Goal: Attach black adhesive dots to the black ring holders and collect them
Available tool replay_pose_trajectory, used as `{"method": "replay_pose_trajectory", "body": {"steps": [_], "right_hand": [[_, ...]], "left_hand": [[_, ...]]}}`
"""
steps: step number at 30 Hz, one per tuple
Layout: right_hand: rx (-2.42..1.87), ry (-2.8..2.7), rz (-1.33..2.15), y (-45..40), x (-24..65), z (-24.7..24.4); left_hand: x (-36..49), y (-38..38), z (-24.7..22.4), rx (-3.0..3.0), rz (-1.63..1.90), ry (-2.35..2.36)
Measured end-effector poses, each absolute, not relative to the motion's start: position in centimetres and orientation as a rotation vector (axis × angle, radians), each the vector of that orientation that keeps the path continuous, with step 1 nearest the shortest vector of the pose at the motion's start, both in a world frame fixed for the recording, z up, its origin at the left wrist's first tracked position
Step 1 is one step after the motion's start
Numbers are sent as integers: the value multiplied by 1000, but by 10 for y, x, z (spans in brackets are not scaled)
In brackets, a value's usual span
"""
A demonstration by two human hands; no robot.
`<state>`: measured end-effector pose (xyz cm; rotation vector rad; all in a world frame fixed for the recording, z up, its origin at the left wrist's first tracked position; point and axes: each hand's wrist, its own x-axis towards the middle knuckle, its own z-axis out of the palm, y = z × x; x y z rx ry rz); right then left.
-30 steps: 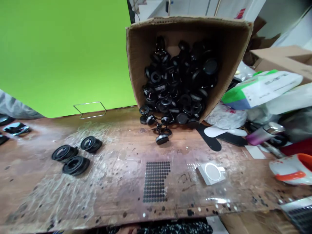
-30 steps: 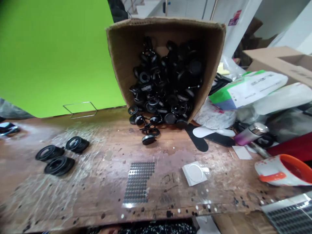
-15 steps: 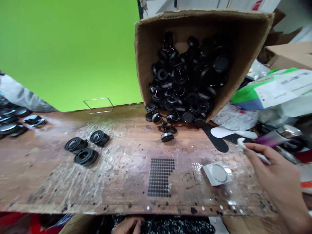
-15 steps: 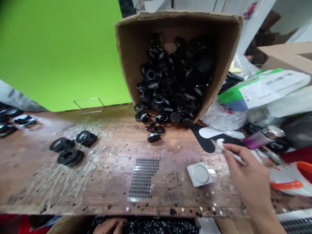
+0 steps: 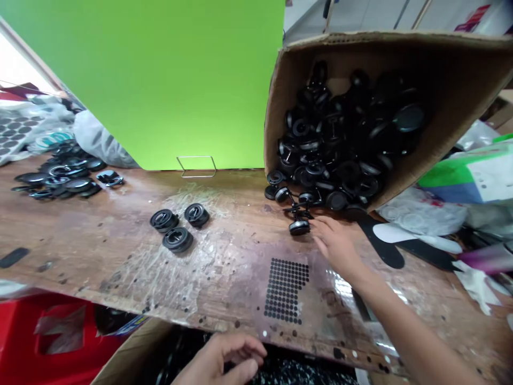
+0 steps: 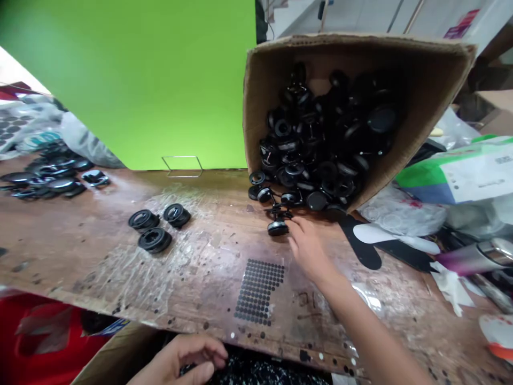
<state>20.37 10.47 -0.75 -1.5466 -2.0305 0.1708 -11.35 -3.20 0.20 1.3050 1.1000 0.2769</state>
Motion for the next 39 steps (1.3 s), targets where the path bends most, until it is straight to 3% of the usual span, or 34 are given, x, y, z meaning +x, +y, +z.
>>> {"method": "replay_pose_trajectory", "body": {"steps": [4,9,13,16,21,27,32,39], "right_hand": [[-1500,-2063,268,130,172,-8],[-1372,-2019,399,90,122,7],[-1196,-1928,791,44,99,17],[-1319,-1710,1007,26,121,17],[-1744,-1668,827,14,177,-7],[-1631,-2009,662,6,164,-29],[-1717,-2194,403,11,151,-38],[-1746,-2221,326,15,147,-39]], "left_hand": [[-106,-19,3,983,630,1028],[-83,0,5,454,998,793],[-58,16,9,311,1141,735],[-52,21,6,380,1156,876],[-71,24,-4,766,1043,1105],[-79,30,-5,986,1061,1069],[-72,29,2,806,1072,1088],[-62,25,2,516,976,1023]]}}
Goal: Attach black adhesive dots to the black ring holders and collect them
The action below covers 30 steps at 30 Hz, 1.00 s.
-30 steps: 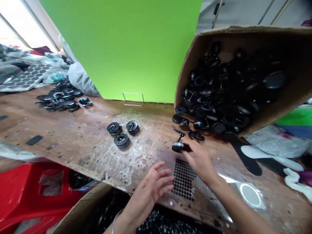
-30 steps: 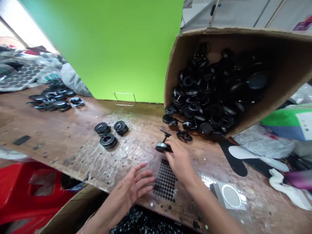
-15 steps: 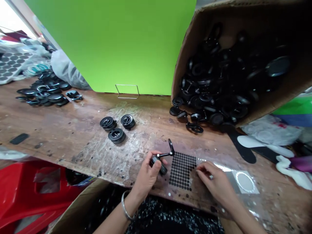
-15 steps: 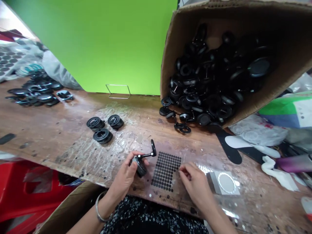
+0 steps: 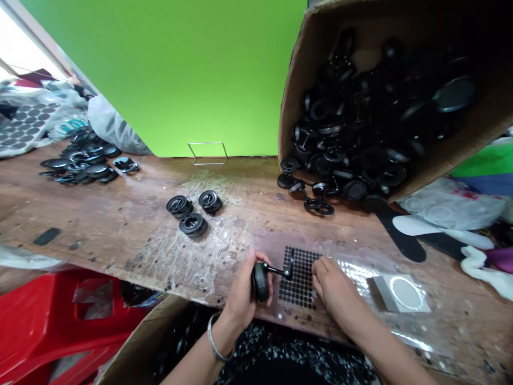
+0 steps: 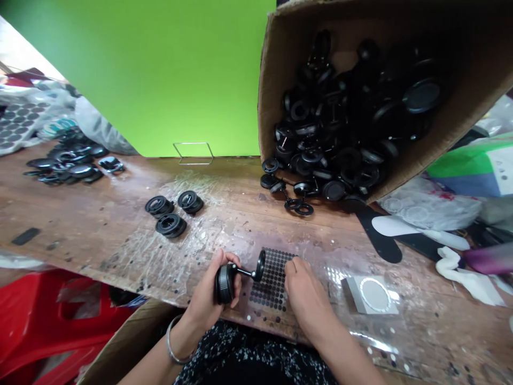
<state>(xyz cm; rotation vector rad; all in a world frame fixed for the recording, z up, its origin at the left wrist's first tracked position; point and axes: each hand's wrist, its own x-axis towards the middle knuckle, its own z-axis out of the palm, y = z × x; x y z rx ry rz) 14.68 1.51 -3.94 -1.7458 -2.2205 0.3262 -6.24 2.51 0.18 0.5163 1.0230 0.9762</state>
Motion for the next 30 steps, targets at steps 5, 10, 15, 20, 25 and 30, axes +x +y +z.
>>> {"method": "replay_pose_trajectory", "body": {"steps": [5,10,15,20,25,30], "right_hand": [[-1742,-2201,295,12,145,-45],[-1671,-2081,343,9,147,-30],[-1446,-1833,503,-2,125,14],[-1325,-1921,493,-11,99,20],[-1342,-1939,483,-12,94,11],[-1328,-1923,465,-13,90,12]], "left_hand": [[-63,22,0,566,902,1051],[-70,16,-5,768,873,1130],[-69,9,-2,964,812,1082],[-62,5,3,1117,853,1103],[-61,3,1,1159,852,1080],[-60,2,1,1151,843,1080]]}}
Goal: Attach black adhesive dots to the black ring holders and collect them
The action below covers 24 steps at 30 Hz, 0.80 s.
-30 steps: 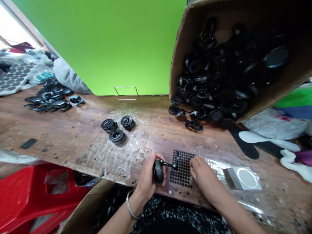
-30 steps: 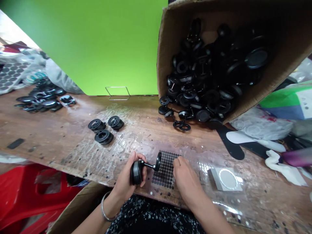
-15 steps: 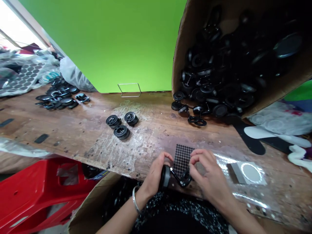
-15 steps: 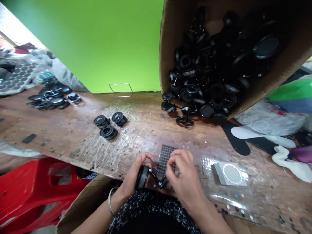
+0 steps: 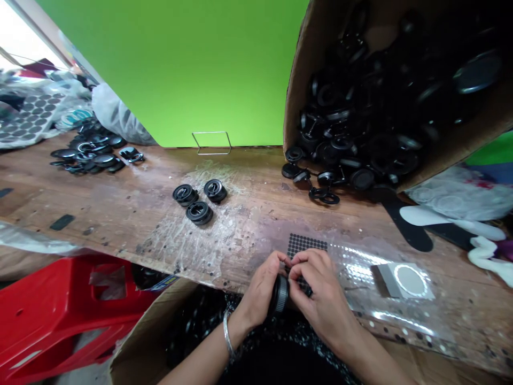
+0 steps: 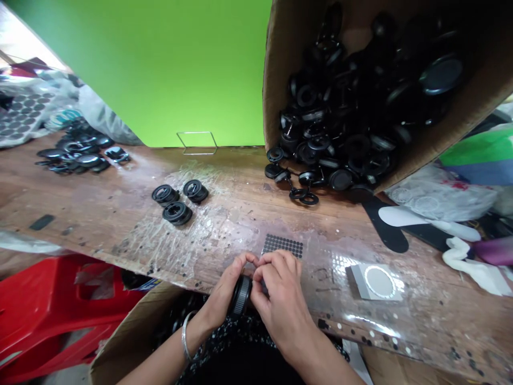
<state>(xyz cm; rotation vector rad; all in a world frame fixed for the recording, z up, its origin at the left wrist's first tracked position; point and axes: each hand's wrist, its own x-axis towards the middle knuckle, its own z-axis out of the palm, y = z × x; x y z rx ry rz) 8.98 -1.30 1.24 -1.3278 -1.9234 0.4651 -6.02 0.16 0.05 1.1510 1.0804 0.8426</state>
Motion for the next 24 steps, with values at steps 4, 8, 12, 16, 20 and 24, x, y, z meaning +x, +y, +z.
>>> {"method": "replay_pose_trajectory", "body": {"steps": [4,8,12,16,20,24], "right_hand": [[-1279,-1962,409,-15,88,11],[-1200,-2000,410,-24,89,10],[-1130,-2134,270,-44,86,6],[-1159,-2222,284,-52,93,7],[-1423,-1930,418,-41,129,10],[-1615,-1917,322,-35,157,-7]], "left_hand": [[-59,-1,-3,1054,896,1073],[-61,-4,-7,943,903,1086],[-65,-6,-4,1038,906,1079],[-71,-3,3,1151,832,1039],[-76,6,4,1158,829,1114],[-78,16,-1,1071,926,1254]]}}
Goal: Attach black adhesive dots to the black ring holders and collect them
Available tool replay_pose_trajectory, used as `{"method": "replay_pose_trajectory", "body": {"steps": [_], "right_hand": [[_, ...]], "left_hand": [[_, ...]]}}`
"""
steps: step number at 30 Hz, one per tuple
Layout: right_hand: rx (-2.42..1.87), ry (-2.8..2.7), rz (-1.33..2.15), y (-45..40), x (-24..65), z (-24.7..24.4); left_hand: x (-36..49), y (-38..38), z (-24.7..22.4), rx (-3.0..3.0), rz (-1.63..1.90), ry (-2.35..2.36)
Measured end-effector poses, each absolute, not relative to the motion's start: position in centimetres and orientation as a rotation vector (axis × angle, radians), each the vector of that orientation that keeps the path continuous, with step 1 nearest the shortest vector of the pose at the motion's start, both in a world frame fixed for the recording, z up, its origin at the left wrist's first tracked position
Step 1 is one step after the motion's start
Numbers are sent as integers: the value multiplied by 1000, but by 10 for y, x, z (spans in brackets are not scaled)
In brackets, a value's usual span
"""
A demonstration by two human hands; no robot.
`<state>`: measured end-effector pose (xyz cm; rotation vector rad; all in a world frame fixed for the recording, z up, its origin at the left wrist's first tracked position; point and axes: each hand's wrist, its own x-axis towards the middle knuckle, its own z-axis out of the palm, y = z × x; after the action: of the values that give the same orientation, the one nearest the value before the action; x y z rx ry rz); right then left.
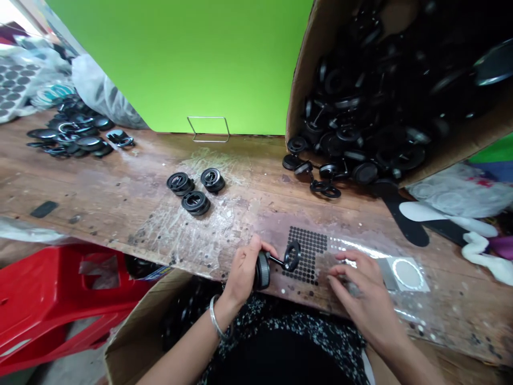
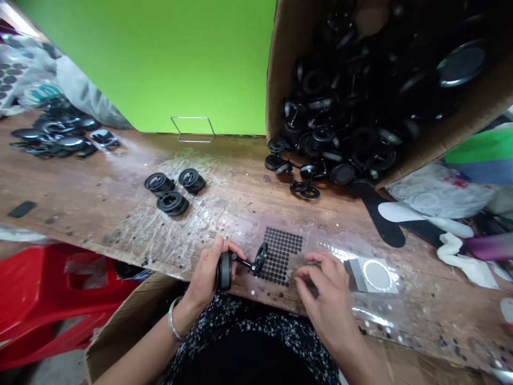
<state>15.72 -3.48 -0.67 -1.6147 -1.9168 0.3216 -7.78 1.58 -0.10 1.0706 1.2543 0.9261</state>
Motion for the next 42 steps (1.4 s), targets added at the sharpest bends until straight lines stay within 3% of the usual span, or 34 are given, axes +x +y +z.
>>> {"method": "replay_pose_trajectory", "body": {"steps": [6,17,30,37,42], "right_hand": [[-1569,-2080,264,-43,146,-30],[-1597,-2248,113,-33,136,-29],[-1384,-1902,106,-24,100,-6],[-1396,-1958,199,-25,99,-6],[-1309,-2138,48,-35,97,-6]], "left_hand": [[-69,17,-4,1070,954,1304],[-59,14,-6,1051,1021,1392],[-51,0,2,1345,1051,1376],[-51,2,-3,1085,1107,1366],[-53,8,-9,883,1129,1338]]}}
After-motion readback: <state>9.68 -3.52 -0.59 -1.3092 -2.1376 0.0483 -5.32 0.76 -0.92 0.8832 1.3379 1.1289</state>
